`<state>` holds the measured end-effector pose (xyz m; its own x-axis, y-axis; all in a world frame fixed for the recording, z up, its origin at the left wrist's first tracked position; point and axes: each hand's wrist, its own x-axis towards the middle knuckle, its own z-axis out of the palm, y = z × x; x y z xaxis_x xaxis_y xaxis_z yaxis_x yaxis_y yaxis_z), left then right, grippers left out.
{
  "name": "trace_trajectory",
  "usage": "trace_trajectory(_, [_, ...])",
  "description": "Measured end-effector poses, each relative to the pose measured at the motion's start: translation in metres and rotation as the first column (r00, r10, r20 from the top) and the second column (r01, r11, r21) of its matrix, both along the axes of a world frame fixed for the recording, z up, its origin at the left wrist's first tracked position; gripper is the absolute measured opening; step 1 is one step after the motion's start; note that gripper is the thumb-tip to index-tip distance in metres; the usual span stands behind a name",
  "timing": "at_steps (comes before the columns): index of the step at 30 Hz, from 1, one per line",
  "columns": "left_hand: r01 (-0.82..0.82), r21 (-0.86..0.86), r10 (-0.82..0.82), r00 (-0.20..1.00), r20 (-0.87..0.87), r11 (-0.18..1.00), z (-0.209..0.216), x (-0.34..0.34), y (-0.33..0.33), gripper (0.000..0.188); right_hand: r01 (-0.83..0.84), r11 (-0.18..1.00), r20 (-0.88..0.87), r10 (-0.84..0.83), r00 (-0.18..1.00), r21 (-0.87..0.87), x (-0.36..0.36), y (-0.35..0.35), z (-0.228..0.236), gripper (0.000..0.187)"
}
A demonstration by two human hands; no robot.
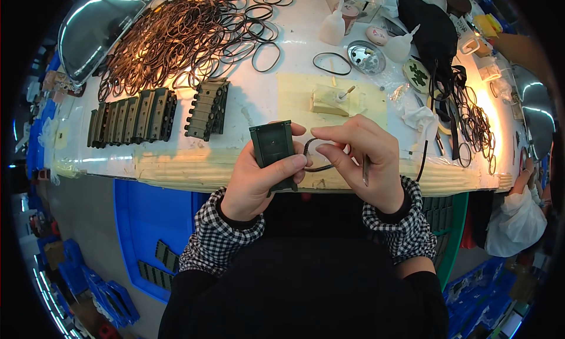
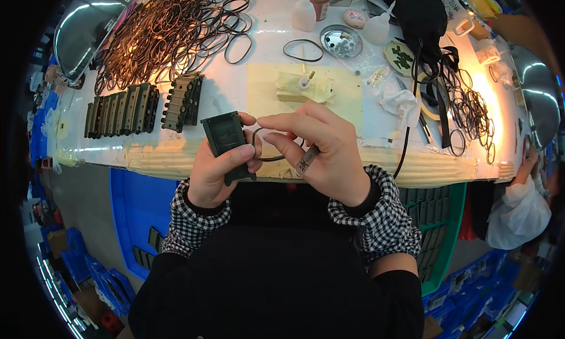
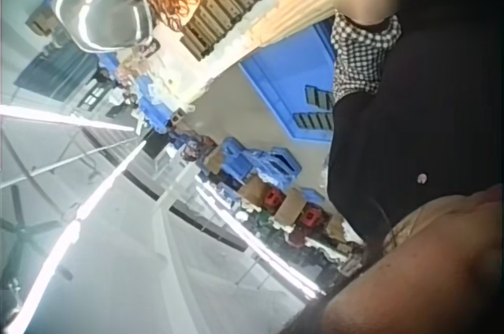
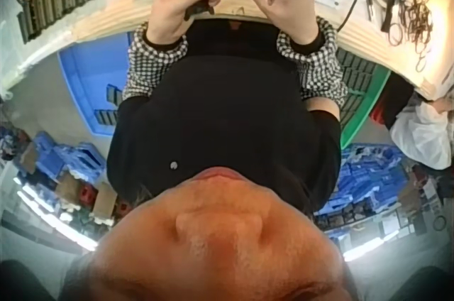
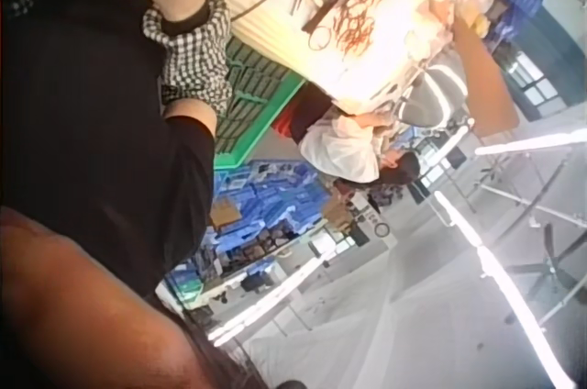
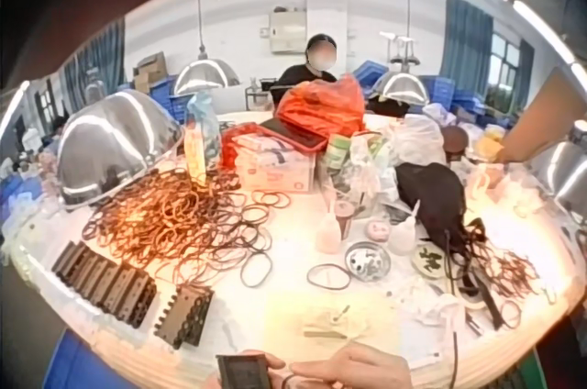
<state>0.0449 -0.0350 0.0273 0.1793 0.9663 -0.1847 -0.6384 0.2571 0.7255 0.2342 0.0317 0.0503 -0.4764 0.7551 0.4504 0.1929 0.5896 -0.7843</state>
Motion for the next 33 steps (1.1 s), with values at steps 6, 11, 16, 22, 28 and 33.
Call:
trace_trajectory(6, [-0.033,-0.074,0.037,0.998,0.056,0.997,0.001,0.000,0.001,0.041,0.000,0.992,0.030,0.004,1.000,-0.128,0.002,0.002,0.000,0.011])
trace_trajectory(11, [-0.081,-0.121,0.104,0.976,0.190,0.989,0.004,0.001,0.004,0.037,-0.132,0.851,-0.115,0.085,0.990,-0.508,0.008,0.004,-0.011,0.010])
trace_trajectory(16, [-0.095,-0.177,0.142,0.952,0.272,0.980,0.004,0.002,0.005,0.037,-0.228,0.761,-0.245,0.094,0.965,-0.607,0.005,0.003,-0.015,0.012])
trace_trajectory(22, [-0.138,-0.071,0.149,0.971,0.185,0.988,0.000,0.007,0.007,0.042,-0.081,0.832,-0.097,0.033,0.995,-0.548,0.005,0.001,-0.007,0.010])
trace_trajectory(28, [-0.122,-0.114,0.128,0.991,0.044,0.986,0.002,0.011,0.008,0.061,0.000,0.892,-0.119,-0.060,0.991,-0.453,0.007,0.003,0.000,0.006])
trace_trajectory(33, [-0.060,0.028,0.064,0.972,-0.225,0.998,-0.007,0.010,0.006,0.043,-0.040,0.871,-0.144,-0.035,0.989,-0.490,-0.001,-0.001,0.000,0.004])
